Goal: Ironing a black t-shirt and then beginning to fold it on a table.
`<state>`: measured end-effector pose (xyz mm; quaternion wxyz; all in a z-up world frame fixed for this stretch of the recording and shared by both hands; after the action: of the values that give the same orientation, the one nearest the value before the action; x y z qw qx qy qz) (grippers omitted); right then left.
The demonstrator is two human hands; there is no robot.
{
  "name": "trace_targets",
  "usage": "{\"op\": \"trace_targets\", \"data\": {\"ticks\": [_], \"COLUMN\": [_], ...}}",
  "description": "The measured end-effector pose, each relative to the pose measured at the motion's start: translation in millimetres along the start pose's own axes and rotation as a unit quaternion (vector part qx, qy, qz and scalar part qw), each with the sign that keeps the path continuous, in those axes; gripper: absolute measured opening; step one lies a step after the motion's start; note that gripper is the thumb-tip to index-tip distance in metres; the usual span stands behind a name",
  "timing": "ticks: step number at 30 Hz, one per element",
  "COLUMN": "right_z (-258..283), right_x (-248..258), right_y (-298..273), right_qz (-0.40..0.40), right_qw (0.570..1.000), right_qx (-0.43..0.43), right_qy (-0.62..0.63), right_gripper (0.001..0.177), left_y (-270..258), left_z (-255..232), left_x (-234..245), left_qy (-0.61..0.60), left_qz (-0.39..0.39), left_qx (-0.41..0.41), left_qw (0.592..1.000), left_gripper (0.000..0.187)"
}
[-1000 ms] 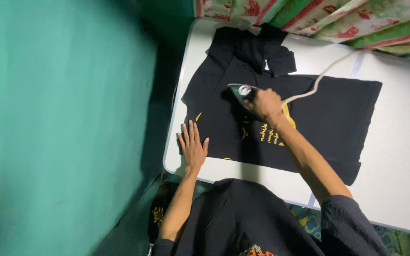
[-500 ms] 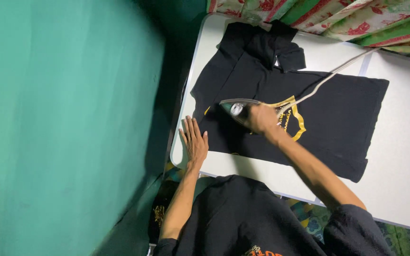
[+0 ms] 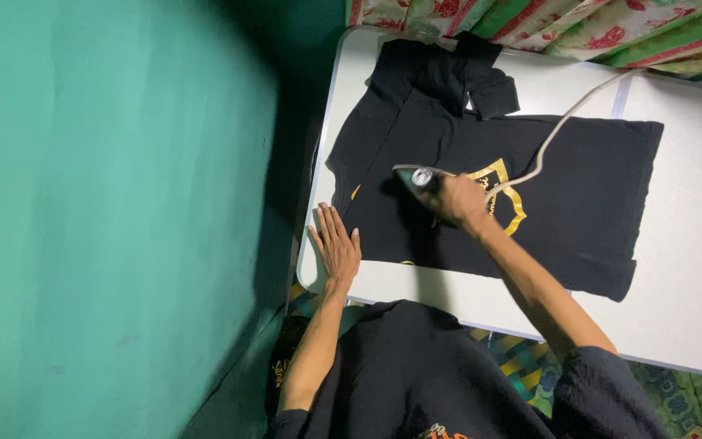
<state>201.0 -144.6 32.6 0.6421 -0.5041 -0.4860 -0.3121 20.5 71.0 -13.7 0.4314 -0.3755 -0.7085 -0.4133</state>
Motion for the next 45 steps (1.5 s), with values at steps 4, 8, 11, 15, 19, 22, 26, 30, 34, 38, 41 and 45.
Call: {"op": "trace_targets", "data": {"ticks": [4, 8, 11, 15, 19, 22, 26, 30, 34, 38, 41, 45], "right_z": [-33, -33, -39, 20, 56, 59, 17, -24, -65, -45, 11, 50], "right_x": [23, 49, -22, -22, -21, 9, -7, 19, 3, 25, 72, 40], "right_y": [17, 14, 35, 27, 27, 29, 66, 94, 112, 92, 59, 50], "right_qz": [-0.033, -0.052, -0.034, -0.011, -0.011, -0.021, -0.028, -0.071, -0.100, -0.077, -0.047, -0.053], "right_qw": [0.998, 0.995, 0.999, 0.997, 0.991, 0.991, 0.998, 0.997, 0.995, 0.997, 0.998, 0.991], "right_qx": [-0.040, -0.072, -0.034, 0.078, 0.127, 0.131, 0.053, -0.022, -0.029, -0.014, 0.030, 0.122], "right_qy": [0.025, 0.041, 0.012, -0.009, 0.048, 0.004, -0.015, -0.031, 0.004, -0.004, -0.022, -0.016], "right_gripper": [0.026, 0.027, 0.023, 0.022, 0.027, 0.029, 0.028, 0.033, 0.030, 0.031, 0.026, 0.022], "left_y": [1, 7, 15, 24, 19, 26, 24, 29, 30, 30, 28, 27], "left_z": [-1, -9, -23, -46, -43, -47, -47, -47, -48, -47, -48, -47], "left_x": [3, 11, 2, -6, -23, -16, -13, -12, -9, -9, -12, -14], "left_qy": [-0.011, -0.026, -0.064, -0.032, -0.020, 0.003, -0.012, -0.017, -0.008, -0.010, -0.014, -0.006], "left_qz": [0.016, 0.004, 0.005, -0.001, 0.000, -0.005, -0.005, -0.018, -0.016, -0.016, -0.017, -0.016], "left_qx": [0.008, 0.018, 0.012, -0.035, -0.057, -0.048, -0.049, -0.053, -0.057, -0.053, -0.053, -0.058], "left_qw": [1.000, 0.999, 0.998, 0.999, 0.998, 0.999, 0.999, 0.998, 0.998, 0.998, 0.998, 0.998], "left_gripper": [0.070, 0.066, 0.063, 0.063, 0.065, 0.076, 0.079, 0.078, 0.077, 0.076, 0.075, 0.077]}}
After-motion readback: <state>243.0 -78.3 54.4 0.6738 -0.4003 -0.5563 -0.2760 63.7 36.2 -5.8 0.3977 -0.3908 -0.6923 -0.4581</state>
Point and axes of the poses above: each hand's wrist, its own y-axis towards the middle knuckle, its own x-axis out of the back of the hand, z = x × y, the point moved 6 cm from there along y, towards the middle knuckle, and after that the axes turned 10 degrees about -z, right-handed, at the moved point
